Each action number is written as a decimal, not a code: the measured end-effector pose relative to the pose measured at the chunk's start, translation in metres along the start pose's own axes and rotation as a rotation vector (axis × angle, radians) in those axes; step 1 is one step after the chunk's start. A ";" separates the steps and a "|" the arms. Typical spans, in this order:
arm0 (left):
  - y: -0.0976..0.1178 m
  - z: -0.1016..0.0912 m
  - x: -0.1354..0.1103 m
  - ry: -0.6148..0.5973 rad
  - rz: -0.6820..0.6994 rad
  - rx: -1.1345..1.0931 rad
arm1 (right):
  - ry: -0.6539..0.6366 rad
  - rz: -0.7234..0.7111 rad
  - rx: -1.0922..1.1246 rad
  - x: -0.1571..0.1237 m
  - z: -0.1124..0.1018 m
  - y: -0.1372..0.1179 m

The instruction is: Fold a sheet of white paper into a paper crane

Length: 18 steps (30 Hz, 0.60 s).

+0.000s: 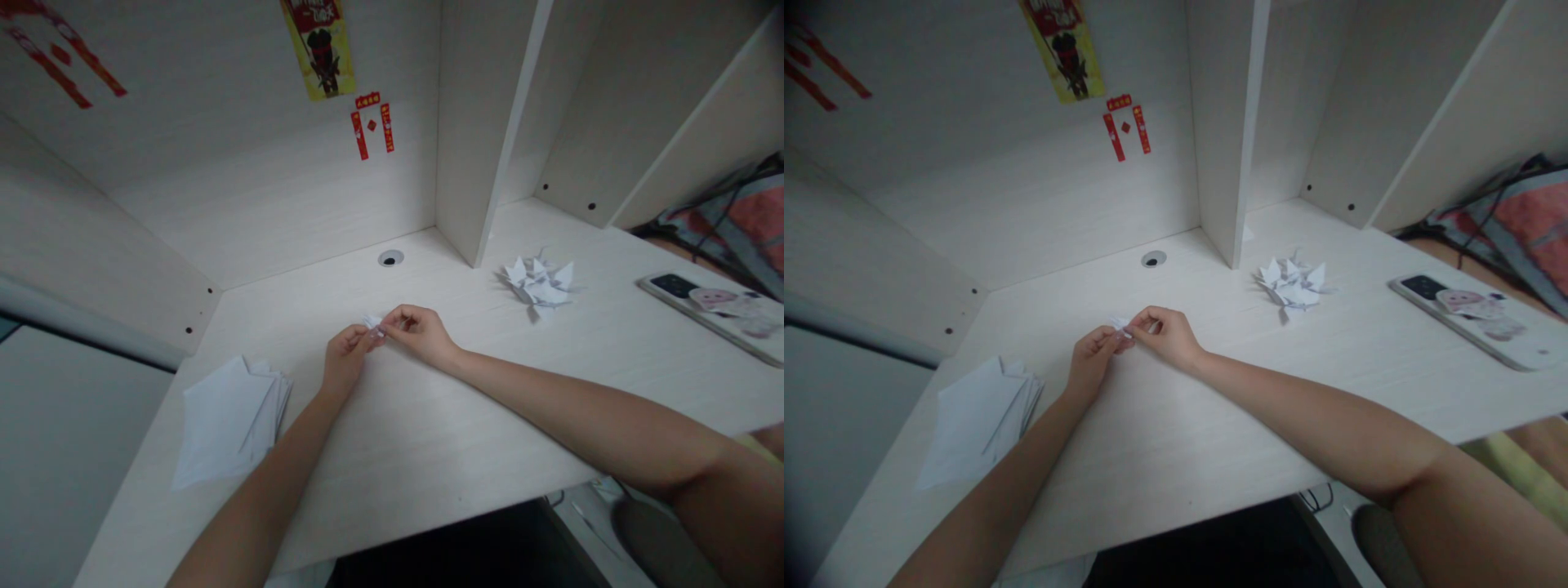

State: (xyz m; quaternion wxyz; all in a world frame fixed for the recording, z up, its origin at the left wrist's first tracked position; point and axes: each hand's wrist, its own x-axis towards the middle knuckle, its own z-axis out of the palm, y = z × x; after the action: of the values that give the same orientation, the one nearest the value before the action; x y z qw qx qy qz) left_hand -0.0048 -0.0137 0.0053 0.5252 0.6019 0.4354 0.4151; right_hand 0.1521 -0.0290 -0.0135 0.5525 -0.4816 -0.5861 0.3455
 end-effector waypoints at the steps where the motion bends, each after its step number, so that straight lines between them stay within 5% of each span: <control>1: 0.001 0.000 0.000 0.008 -0.001 0.003 | -0.009 -0.011 -0.011 0.000 0.000 0.000; 11: 0.006 -0.001 -0.001 0.086 0.049 0.116 | -0.026 -0.016 0.182 0.001 -0.003 -0.003; 18: 0.002 -0.001 0.000 0.112 0.019 0.114 | -0.006 -0.001 0.012 0.002 -0.003 -0.002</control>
State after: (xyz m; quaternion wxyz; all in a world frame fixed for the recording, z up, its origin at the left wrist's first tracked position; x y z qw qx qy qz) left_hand -0.0057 -0.0130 0.0073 0.4609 0.6110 0.4812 0.4276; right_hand 0.1553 -0.0280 -0.0109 0.5538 -0.4770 -0.5859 0.3499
